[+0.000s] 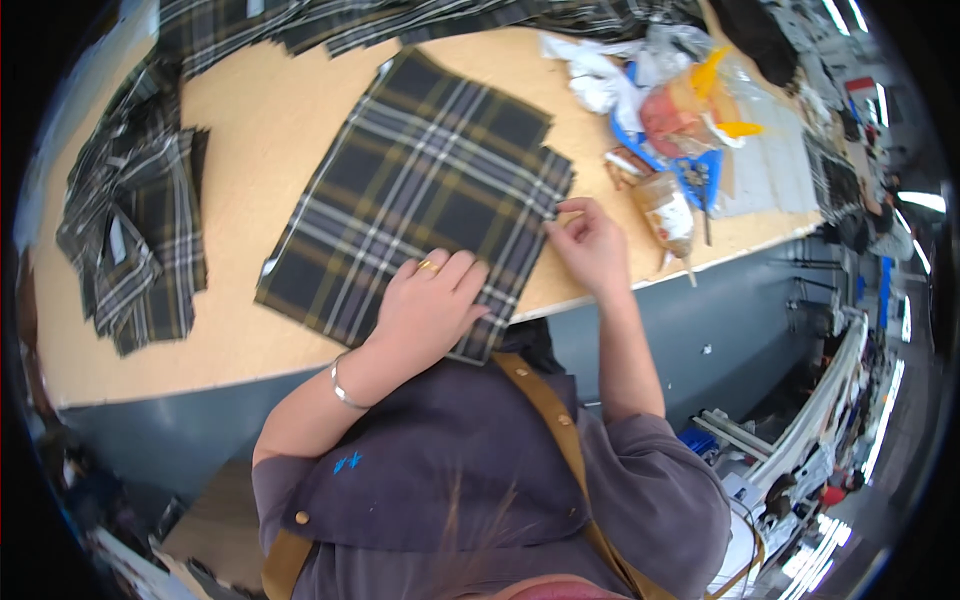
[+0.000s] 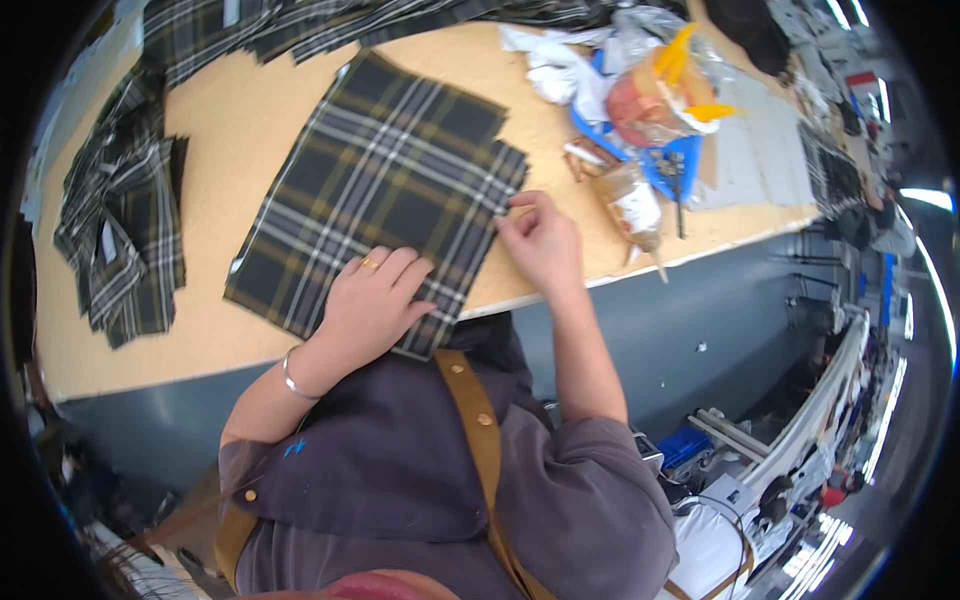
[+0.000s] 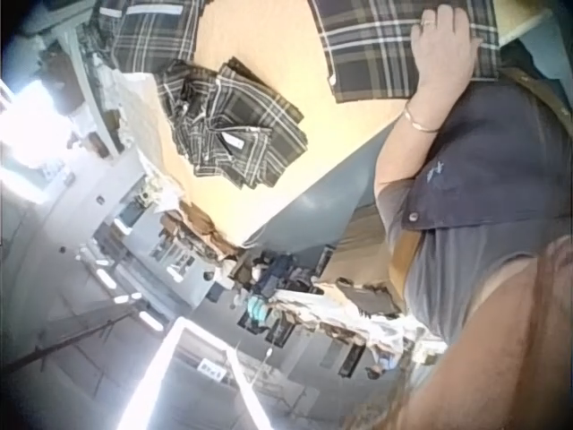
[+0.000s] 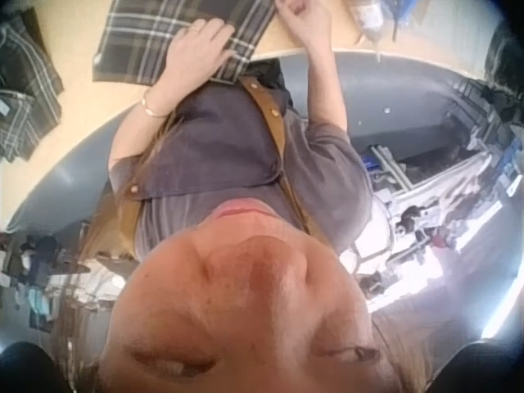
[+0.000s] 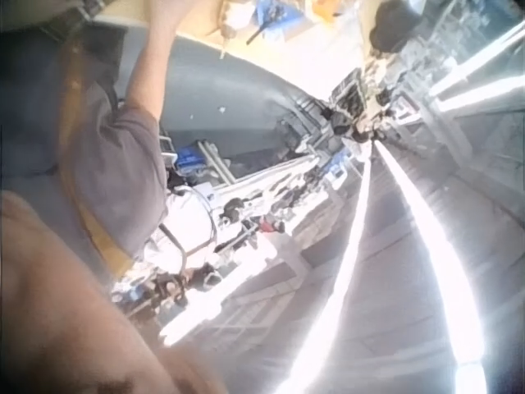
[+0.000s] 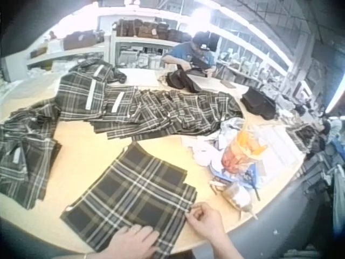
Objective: Applying glue to the seams of plaid fabric pieces and folding them for garment construction.
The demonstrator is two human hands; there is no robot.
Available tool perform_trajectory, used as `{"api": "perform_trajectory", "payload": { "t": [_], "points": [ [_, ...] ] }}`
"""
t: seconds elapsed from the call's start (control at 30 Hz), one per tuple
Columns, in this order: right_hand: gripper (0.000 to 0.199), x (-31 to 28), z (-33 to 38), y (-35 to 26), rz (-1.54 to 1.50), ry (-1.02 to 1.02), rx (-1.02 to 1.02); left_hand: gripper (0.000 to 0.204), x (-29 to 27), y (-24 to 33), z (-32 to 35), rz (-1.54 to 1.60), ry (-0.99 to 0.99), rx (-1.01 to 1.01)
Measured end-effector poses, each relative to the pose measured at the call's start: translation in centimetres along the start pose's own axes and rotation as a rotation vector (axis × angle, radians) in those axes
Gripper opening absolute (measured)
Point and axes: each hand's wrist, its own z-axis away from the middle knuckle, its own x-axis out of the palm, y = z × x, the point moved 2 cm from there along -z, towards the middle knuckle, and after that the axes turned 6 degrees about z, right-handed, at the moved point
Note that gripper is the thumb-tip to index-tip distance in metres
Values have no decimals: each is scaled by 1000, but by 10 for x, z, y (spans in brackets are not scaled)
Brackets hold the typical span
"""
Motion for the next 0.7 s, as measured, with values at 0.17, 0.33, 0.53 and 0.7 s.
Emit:
{"api": "perform_trajectory", "payload": {
  "t": [0.17, 0.33, 0.53, 0.7],
  "points": [
    [25, 1, -2, -4, -67, -50, -46, 11, 10, -2, -3, -32, -70, 12],
    [26, 4, 2, -2, -108, -29, -45, 11, 9, -2, -4, -10, -56, 19],
    [25, -1, 4, -1, -138, -39, -71, 4, 1, -19, -12, 463, -216, -316],
    [38, -5, 11, -18, -550, -154, -70, 10, -18, -55, -9, 1198, 166, -626]
  ]
}}
